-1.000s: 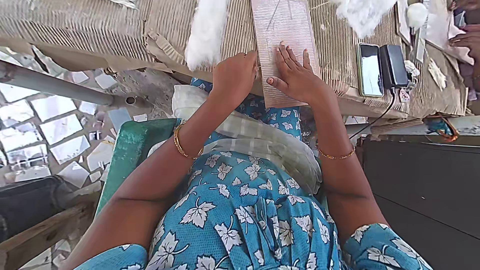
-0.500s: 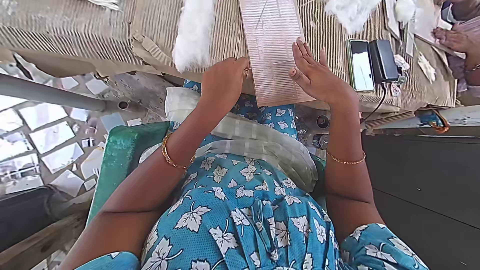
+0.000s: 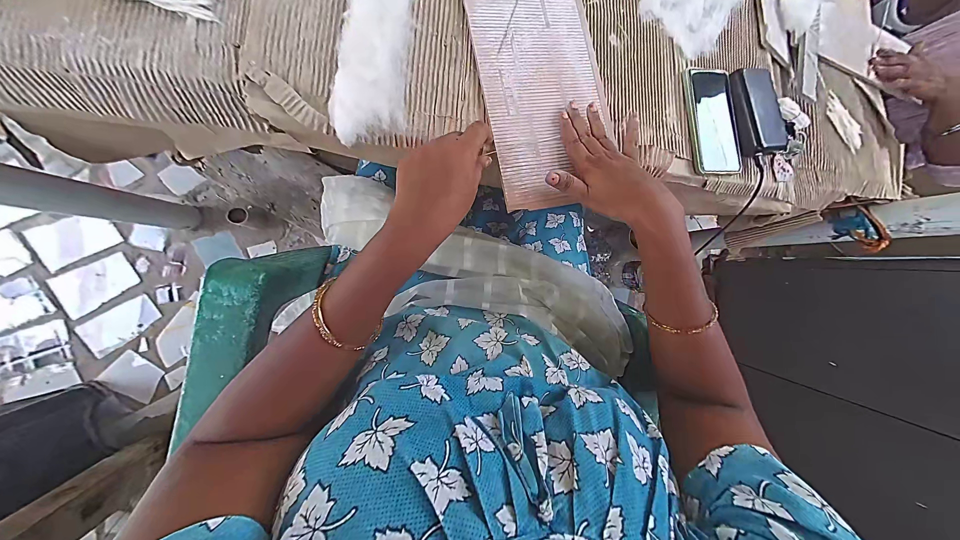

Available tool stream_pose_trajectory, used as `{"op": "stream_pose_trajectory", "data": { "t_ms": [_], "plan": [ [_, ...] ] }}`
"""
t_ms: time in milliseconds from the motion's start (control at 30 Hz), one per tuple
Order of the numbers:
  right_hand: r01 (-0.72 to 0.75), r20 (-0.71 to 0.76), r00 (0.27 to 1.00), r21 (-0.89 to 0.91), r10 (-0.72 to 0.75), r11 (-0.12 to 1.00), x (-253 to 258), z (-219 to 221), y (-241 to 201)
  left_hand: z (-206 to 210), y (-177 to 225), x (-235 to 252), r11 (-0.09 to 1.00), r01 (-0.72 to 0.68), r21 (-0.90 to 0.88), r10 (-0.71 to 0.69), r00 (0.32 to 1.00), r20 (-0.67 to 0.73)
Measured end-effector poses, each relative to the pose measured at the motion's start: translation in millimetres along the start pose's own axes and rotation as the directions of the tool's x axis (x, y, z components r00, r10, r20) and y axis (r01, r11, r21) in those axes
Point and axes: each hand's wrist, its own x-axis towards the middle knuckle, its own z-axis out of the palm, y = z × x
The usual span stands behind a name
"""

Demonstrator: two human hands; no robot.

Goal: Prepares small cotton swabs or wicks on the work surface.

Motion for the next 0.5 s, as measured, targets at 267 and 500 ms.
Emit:
{"op": "stream_pose_trajectory", "data": {
  "t_ms": [267,500],
  "plan": [
    [0.07,-0.087,0.995,0.198,-0.054,0.978,-62.7,-9.3,7.3,-0.3,-13.9,-12.1,0.983,0.0,-0.182,0.006,0.999,0.034],
    [0.202,-0.416,0.9,0.661,0.129,0.723,-63.7,-17.8,3.6,7.0,-60.5,-26.4,0.82,-0.142,-0.554,0.074,0.987,-0.143]
  ]
}}
